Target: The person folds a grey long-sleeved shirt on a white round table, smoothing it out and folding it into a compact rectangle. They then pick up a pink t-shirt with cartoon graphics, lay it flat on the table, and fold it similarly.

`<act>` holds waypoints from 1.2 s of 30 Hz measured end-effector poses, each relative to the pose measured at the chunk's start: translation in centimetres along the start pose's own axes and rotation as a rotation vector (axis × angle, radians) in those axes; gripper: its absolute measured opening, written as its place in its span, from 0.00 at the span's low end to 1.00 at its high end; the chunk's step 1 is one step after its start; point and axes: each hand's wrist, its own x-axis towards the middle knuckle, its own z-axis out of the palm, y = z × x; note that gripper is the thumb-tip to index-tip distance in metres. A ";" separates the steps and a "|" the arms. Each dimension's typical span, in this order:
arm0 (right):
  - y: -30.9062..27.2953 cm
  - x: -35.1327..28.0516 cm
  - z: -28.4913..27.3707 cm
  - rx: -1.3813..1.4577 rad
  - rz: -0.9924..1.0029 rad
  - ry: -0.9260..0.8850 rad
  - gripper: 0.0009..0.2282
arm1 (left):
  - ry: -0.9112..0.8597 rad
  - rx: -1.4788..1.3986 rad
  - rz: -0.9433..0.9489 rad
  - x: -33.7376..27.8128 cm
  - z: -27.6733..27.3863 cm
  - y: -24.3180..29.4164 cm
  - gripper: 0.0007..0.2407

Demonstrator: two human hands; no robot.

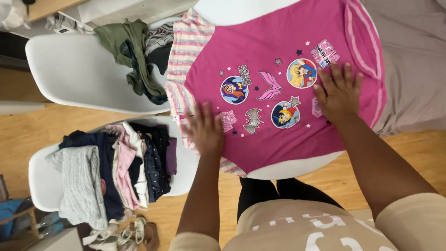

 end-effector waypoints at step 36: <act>7.2 -10.3 -5.4 1.432 1.142 -0.114 0.30 | -0.098 -1.625 -0.890 -12.3 7.9 -7.9 0.28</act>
